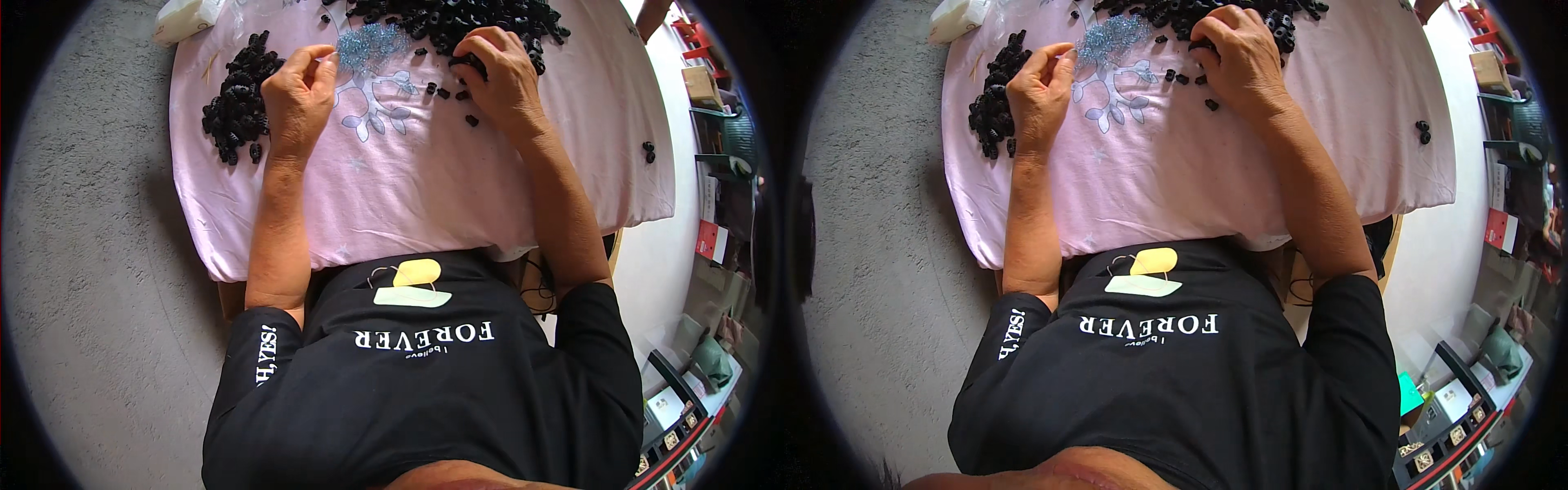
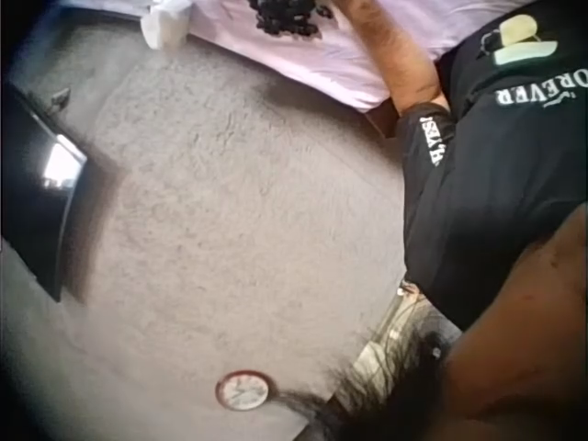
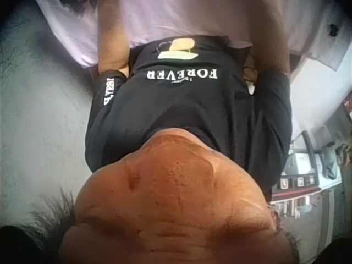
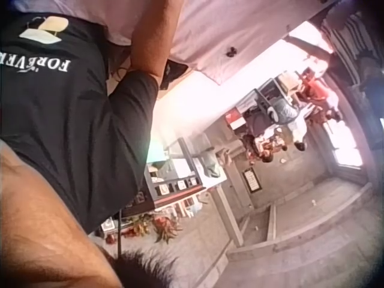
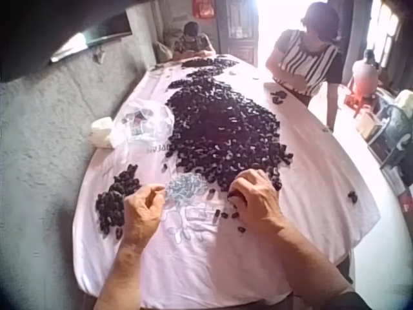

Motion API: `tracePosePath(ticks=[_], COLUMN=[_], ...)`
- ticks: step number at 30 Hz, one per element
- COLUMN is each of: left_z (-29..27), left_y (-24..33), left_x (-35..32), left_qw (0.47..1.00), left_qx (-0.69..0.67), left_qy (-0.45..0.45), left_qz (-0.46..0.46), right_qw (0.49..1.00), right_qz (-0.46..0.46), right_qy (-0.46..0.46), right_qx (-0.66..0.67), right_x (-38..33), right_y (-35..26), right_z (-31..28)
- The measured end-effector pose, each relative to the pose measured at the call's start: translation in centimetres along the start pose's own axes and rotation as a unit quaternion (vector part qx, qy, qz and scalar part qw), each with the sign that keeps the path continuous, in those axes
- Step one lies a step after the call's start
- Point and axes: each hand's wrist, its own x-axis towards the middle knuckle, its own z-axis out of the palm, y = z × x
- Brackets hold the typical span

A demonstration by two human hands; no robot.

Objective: Assembling small blue decorative beads onto black plastic components at a workbench.

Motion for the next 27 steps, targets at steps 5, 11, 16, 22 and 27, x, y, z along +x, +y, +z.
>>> tracePosePath(ticks=[5,11,16,22,27], left_z=[0.9,1.4,1.6,2.5,3.0], left_y=[0.5,0.2,0.6,1.7,2.2], left_x=[-0.4,-0.6,-0.8,-1.5,-2.0], left_qw=[1.000,0.997,0.992,0.982,0.975], left_qx=[0.008,0.032,0.032,0.001,0.009], left_qy=[-0.017,-0.039,-0.081,-0.142,-0.164], left_qz=[0.004,0.064,0.093,0.120,0.148], right_qw=[0.999,0.997,0.992,0.970,0.951], right_qz=[-0.005,-0.003,0.017,0.111,0.158], right_qy=[-0.017,-0.042,-0.027,0.015,-0.004], right_qx=[0.031,0.069,0.126,0.215,0.266], right_x=[-0.6,-0.8,-0.6,-0.2,-0.2], right_y=[0.3,-0.3,-0.9,-1.6,-1.7], right_z=[0.9,1.1,0.8,0.3,0.2])
